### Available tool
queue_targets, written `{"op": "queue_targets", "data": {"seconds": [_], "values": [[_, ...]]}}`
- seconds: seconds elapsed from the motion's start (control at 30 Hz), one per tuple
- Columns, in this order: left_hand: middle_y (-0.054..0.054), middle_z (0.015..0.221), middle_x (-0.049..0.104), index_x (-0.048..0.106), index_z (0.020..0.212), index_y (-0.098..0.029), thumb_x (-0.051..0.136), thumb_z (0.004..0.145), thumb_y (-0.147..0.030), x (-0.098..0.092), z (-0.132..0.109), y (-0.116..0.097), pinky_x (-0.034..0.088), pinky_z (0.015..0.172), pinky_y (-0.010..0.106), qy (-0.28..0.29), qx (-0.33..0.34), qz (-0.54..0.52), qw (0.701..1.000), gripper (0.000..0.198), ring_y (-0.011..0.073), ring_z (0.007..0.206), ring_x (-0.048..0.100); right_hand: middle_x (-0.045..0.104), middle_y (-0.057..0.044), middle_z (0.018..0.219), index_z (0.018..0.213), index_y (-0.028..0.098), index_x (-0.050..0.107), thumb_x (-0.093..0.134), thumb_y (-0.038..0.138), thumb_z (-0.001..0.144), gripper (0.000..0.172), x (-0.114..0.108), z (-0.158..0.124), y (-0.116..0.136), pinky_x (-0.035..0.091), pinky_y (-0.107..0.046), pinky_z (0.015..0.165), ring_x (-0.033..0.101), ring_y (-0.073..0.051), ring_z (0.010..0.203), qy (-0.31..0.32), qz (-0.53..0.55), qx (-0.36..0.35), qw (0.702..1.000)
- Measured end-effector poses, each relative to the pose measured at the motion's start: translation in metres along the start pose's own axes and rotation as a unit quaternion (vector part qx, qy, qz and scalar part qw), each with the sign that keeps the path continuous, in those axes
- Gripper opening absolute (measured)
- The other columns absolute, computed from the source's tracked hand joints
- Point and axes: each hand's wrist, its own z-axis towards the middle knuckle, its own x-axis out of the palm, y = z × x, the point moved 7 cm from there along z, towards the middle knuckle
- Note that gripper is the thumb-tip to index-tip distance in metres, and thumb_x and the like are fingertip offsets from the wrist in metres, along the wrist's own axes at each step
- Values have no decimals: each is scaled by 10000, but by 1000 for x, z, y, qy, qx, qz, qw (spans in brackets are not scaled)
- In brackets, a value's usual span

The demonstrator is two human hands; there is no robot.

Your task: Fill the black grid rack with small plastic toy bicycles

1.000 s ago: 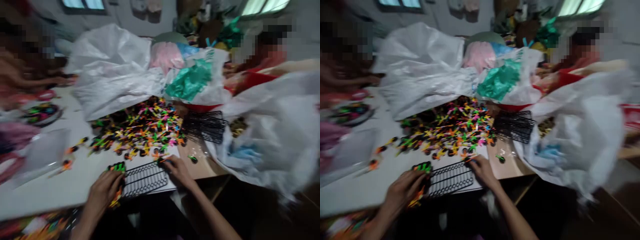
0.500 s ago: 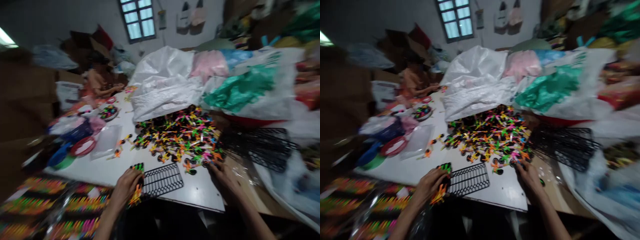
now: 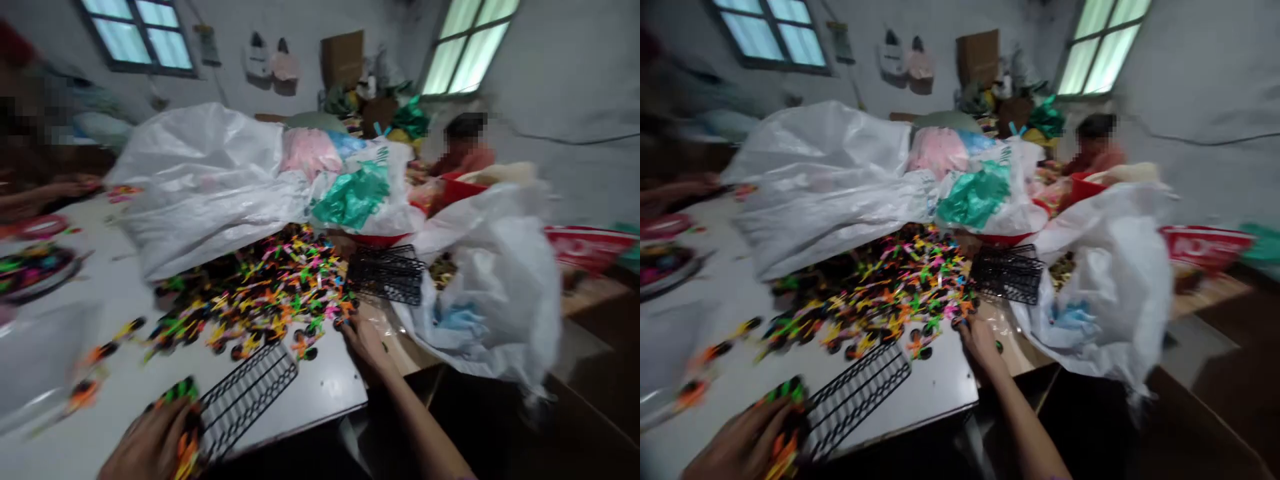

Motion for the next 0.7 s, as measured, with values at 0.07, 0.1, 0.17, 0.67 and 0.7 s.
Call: {"op": "queue_targets", "data": {"seconds": [0.07,0.1,0.17,0.67,0.7], "values": [[17,814,682,616,872,-234,488,827,-299,-7,9,-19,513,676,287,5,-7,14,1000,151,174,747,628,649,-129,952,963,143,613,376,316,870,307,1,-1,0,422,-285,745,601,-221,878,8,1,1,1000],[25,805,677,611,860,-221,475,840,-280,-8,14,-25,508,702,294,13,-17,15,1000,149,173,757,622,645,-140,970,983,139,610,361,338,865,340,2,0,0,424,-299,767,598,-233,901,2,-8,-1,1000],[41,800,659,602,875,-196,440,863,-236,-6,20,-29,500,717,296,40,-43,7,998,167,165,766,605,642,-162,920,945,126,613,330,385,847,395,9,5,-4,437,-326,750,602,-261,873,4,-42,-7,999],[131,943,627,650,930,-133,442,742,-194,-45,0,196,460,756,318,117,-369,231,893,286,236,901,584,616,-177,897,905,133,596,257,446,827,468,27,5,-11,462,-385,674,611,-297,783,4,-91,-58,994],[134,921,628,654,887,-132,458,725,-189,-40,-1,199,463,722,311,129,-373,237,888,260,235,872,588,615,-179,899,898,131,594,261,433,828,455,26,5,-10,458,-384,684,608,-296,789,3,-91,-55,994]]}}
